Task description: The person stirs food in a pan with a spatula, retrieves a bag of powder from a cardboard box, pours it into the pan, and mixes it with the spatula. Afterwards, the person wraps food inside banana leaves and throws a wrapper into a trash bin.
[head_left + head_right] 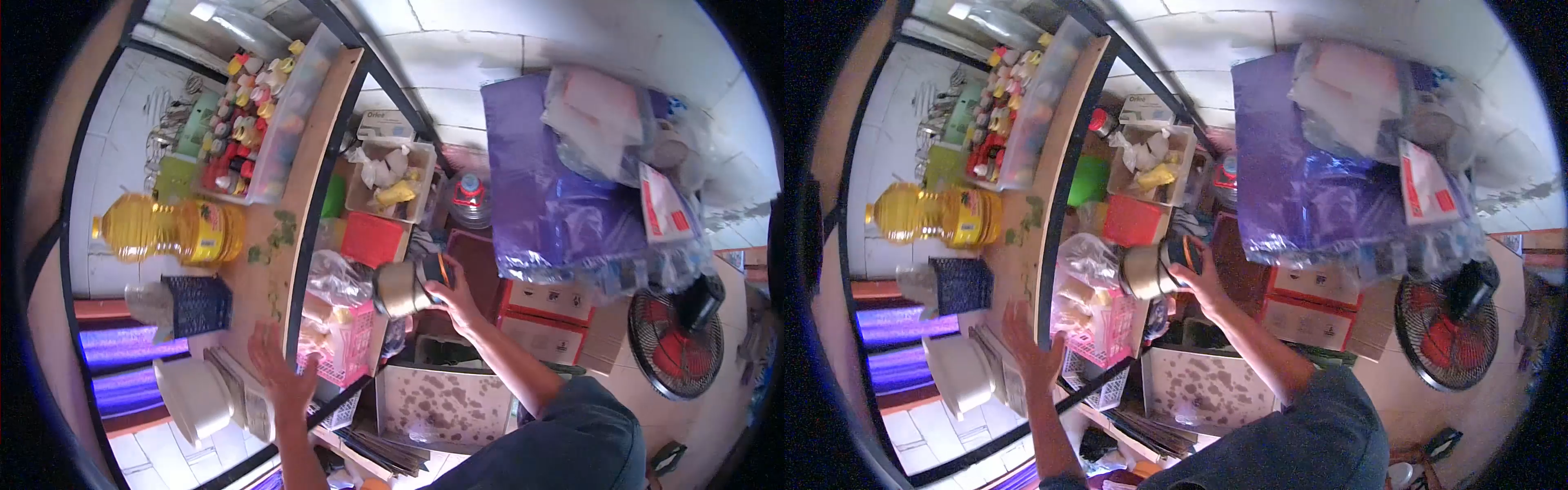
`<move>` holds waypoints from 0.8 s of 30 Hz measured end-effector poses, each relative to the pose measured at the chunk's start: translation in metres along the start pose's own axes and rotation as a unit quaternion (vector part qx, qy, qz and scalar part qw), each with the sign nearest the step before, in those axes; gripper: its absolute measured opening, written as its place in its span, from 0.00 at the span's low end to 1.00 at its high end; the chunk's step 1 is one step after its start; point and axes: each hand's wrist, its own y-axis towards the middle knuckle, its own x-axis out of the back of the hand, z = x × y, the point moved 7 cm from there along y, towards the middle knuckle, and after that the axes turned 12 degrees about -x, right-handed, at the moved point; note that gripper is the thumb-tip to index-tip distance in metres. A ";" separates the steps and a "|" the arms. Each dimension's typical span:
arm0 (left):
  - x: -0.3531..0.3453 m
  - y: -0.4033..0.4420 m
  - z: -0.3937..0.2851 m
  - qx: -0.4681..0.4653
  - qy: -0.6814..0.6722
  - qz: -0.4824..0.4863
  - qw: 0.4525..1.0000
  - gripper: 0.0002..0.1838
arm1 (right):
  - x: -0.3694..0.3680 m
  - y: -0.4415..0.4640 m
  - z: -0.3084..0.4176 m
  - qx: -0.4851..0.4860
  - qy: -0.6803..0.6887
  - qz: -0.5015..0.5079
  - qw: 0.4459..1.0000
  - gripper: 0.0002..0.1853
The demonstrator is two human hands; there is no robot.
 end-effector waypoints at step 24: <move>-0.030 0.030 0.021 -0.014 0.159 -0.016 0.987 0.39 | -0.215 0.460 0.108 0.395 -0.471 -0.149 0.775 0.30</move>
